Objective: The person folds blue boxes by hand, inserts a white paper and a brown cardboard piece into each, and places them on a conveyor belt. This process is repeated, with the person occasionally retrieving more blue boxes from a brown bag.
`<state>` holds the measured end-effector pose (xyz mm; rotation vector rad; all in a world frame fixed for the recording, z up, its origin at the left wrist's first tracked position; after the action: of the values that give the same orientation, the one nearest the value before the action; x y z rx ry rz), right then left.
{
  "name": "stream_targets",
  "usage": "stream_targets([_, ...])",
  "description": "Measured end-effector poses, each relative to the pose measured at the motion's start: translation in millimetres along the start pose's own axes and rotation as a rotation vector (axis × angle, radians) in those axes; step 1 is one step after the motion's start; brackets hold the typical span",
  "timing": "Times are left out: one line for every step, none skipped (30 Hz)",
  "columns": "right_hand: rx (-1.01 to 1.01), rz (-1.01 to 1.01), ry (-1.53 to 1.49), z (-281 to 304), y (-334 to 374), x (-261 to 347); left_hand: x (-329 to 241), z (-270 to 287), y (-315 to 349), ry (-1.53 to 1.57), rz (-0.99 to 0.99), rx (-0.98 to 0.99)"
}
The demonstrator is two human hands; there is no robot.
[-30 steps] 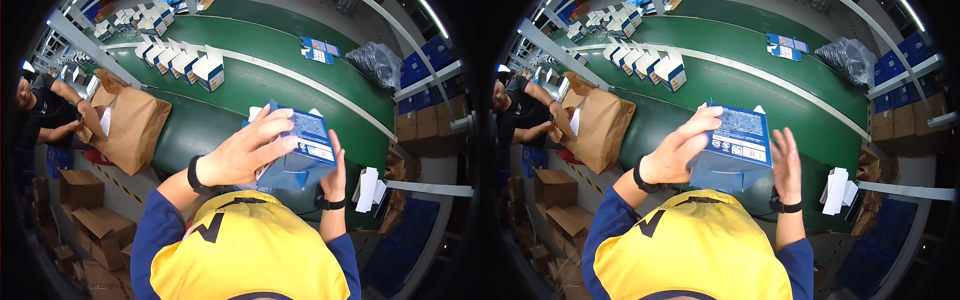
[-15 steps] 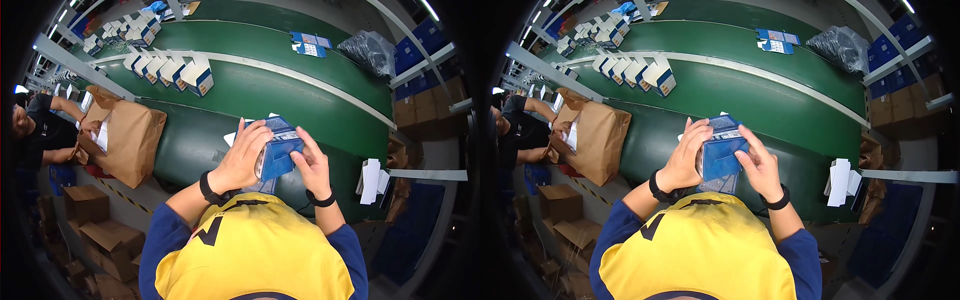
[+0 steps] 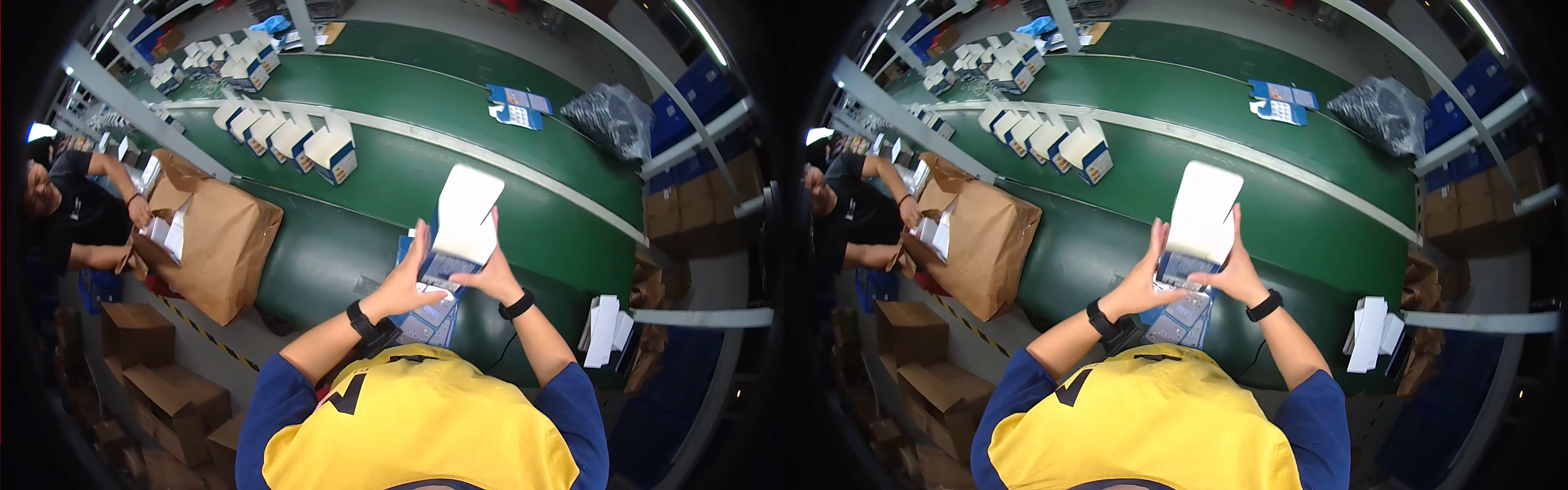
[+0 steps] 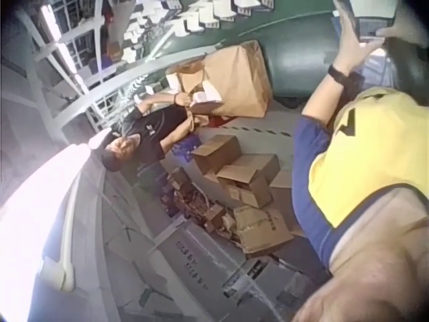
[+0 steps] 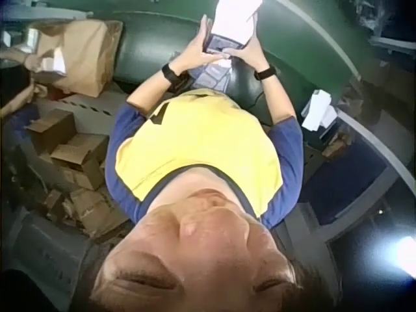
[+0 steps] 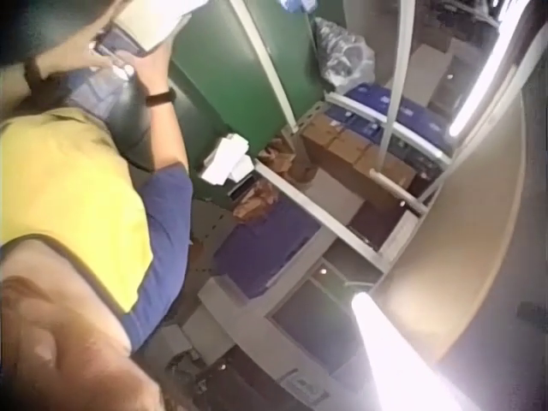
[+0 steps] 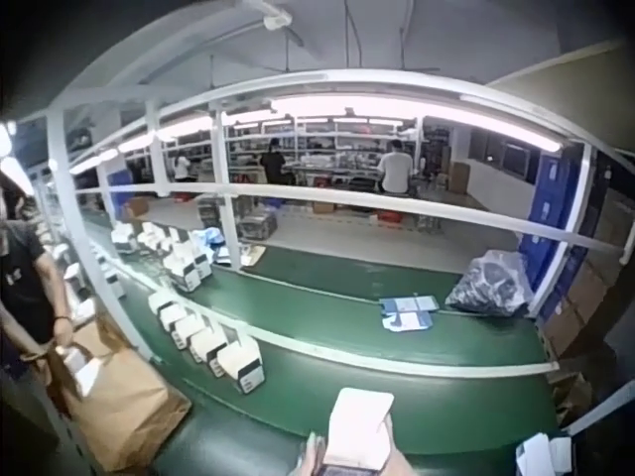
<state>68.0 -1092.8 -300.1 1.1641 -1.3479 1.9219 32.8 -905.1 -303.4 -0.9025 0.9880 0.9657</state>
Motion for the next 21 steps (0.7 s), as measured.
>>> stream_targets([0.027, 0.013, -0.006, -1.3, -3.1, -6.4, 4.1, -1.8, -2.5, 0.139, 0.076, -0.103])
stream_targets([0.020, -0.002, 0.013, -3.2, -3.8, -13.7, 10.0, -0.7, -5.8, 0.137, 0.072, -0.136])
stream_targets([0.015, -0.016, 0.032, -4.8, -4.1, -22.1, 18.3, 0.1, -11.5, 0.005, 0.045, -0.083])
stream_targets([0.013, -0.029, 0.050, -6.0, -6.9, -32.1, 27.8, 2.3, -18.2, -0.128, 0.023, -0.032])
stream_targets([0.054, -0.018, 0.042, -4.6, -9.9, -44.6, 36.5, 2.4, -22.5, -0.258, 0.007, 0.013])
stream_targets([0.060, 0.029, 0.211, 3.0, -12.1, -60.8, 44.8, -0.2, -27.4, -0.256, 0.014, -0.029])
stream_targets([0.062, 0.084, 0.376, 8.7, -18.5, -74.3, 50.9, -0.4, -33.4, -0.302, 0.108, -0.077])
stream_targets([0.064, 0.142, 0.542, 15.6, -22.5, -90.4, 61.3, -5.0, -37.2, -0.338, 0.204, -0.126])
stream_targets([0.096, 0.155, 0.537, 24.5, -28.6, -104.5, 68.9, -7.4, -39.5, -0.371, 0.298, -0.165])
stream_targets([-0.084, 0.066, 0.444, 38.6, -34.6, -119.8, 75.7, -9.1, -36.1, -0.360, 0.306, -0.194])
stream_targets([-0.265, -0.032, 0.352, 54.6, -36.6, -134.7, 84.2, -14.3, -29.9, -0.433, 0.376, -0.225])
stream_targets([-0.251, -0.037, 0.356, 70.5, -32.8, -147.3, 89.4, -21.7, -21.7, -0.506, 0.446, -0.241])
stream_targets([-0.245, -0.136, 0.463, 88.1, -25.3, -160.1, 94.3, -29.5, -13.3, -0.579, 0.516, -0.251])
stream_targets([-0.243, -0.243, 0.569, 94.6, -17.1, -159.3, 92.8, -36.6, -3.4, -0.571, 0.526, -0.243])
stream_targets([-0.242, -0.259, 0.573, 98.5, -11.1, -158.8, 91.4, -43.6, 8.0, -0.697, 0.558, -0.199])
stream_targets([-0.234, -0.235, 0.610, 103.4, -8.3, -157.7, 88.6, -50.2, 18.0, -0.823, 0.584, -0.148])
stream_targets([-0.228, -0.213, 0.645, 101.6, -7.3, -145.5, 85.3, -55.1, 26.1, -0.954, 0.606, -0.092])
stream_targets([-0.226, -0.193, 0.680, 100.1, 0.3, -137.6, 86.1, -59.5, 29.3, -0.954, 0.604, -0.067])
stream_targets([-0.248, -0.216, 0.684, 98.1, 14.4, -138.6, 90.0, -59.6, 29.5, -0.980, 0.585, -0.124])
stream_targets([-0.306, -0.256, 0.641, 95.6, 30.0, -143.3, 92.9, -59.5, 28.9, -1.006, 0.562, -0.179])
stream_targets([-0.368, -0.295, 0.597, 91.5, 45.3, -147.0, 95.0, -60.4, 29.5, -1.033, 0.534, -0.235])
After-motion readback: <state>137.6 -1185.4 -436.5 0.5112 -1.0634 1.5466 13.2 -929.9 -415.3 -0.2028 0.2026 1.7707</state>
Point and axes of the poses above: each hand's wrist, its own y-axis away from the middle knuckle, its own z-axis out of the back of the hand, x = y × z, the point moved 2 cm from there along -y, towards the middle knuckle, and after that the axes turned 9 degrees about z, right-handed, at the moved point
